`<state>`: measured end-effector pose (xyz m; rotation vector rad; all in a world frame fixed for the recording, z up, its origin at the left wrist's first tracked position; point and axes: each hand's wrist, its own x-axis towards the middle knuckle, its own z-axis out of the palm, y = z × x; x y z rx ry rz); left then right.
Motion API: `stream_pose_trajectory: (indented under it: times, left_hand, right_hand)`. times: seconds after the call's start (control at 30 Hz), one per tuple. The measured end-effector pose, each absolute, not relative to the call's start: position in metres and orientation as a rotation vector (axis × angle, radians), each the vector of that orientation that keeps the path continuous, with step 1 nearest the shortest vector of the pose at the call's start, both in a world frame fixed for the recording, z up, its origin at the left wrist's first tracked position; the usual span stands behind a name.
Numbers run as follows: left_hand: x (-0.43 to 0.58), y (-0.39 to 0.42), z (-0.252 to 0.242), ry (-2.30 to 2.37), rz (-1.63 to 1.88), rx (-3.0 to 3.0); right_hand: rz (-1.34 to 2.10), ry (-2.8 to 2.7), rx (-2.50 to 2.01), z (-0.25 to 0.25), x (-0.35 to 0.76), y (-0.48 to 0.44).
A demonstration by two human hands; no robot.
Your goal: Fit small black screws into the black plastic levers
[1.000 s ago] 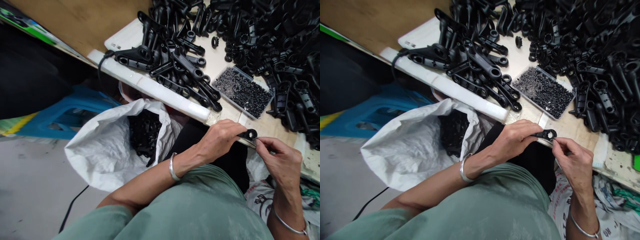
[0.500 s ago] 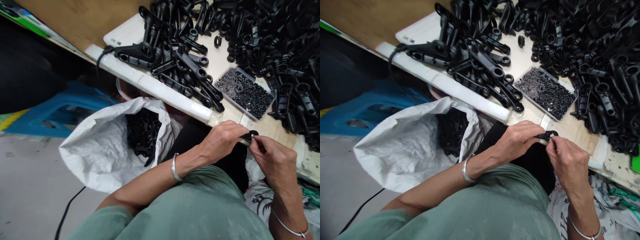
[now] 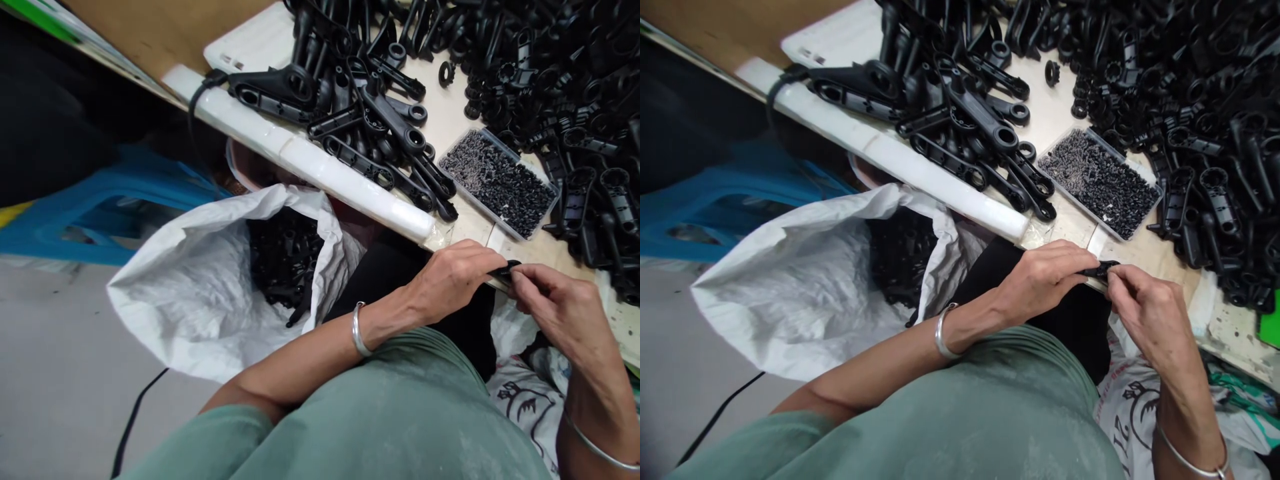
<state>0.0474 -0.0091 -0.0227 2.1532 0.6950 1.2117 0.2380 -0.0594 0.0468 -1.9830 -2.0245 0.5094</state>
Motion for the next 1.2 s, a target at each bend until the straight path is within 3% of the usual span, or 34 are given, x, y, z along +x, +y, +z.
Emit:
stream_pose_trajectory:
  times: [0.37,0.6,0.73,0.83,0.93,0.97,1.07,1.2]
  left_hand:
    - [0.049,-0.009,-0.027,0.642,1.292,2.134]
    - [0.052,-0.012,-0.03,0.653,1.406,2.039]
    - [0.053,-0.012,-0.032,0.667,1.461,2.006]
    - [0.053,-0.013,-0.032,0.708,1.461,2.013]
    - [0.052,-0.014,-0.029,0.757,1.465,2.001]
    - [0.052,-0.014,-0.028,0.769,1.472,1.988]
    - [0.052,-0.016,-0.024,0.785,1.516,1.94]
    - [0.056,-0.021,-0.017,0.771,1.58,1.89]
  right_hand:
    - [0.308,-2.367,-2.034,0.059,0.225,-0.052]
    - [-0.286,-2.759,-2.393,0.071,0.181,-0.051]
    - [-0.333,-2.716,-2.508,0.073,0.162,-0.047]
    - [-0.056,-2.535,-2.414,0.068,0.183,-0.046]
    - [0.668,-1.964,-2.117,0.058,0.215,-0.051]
    - [0.77,-1.689,-2.037,0.055,0.223,-0.055]
    - [0.827,-1.104,-1.872,0.042,0.23,-0.068]
    - [0.973,-0.825,-1.657,0.029,0.214,-0.078]
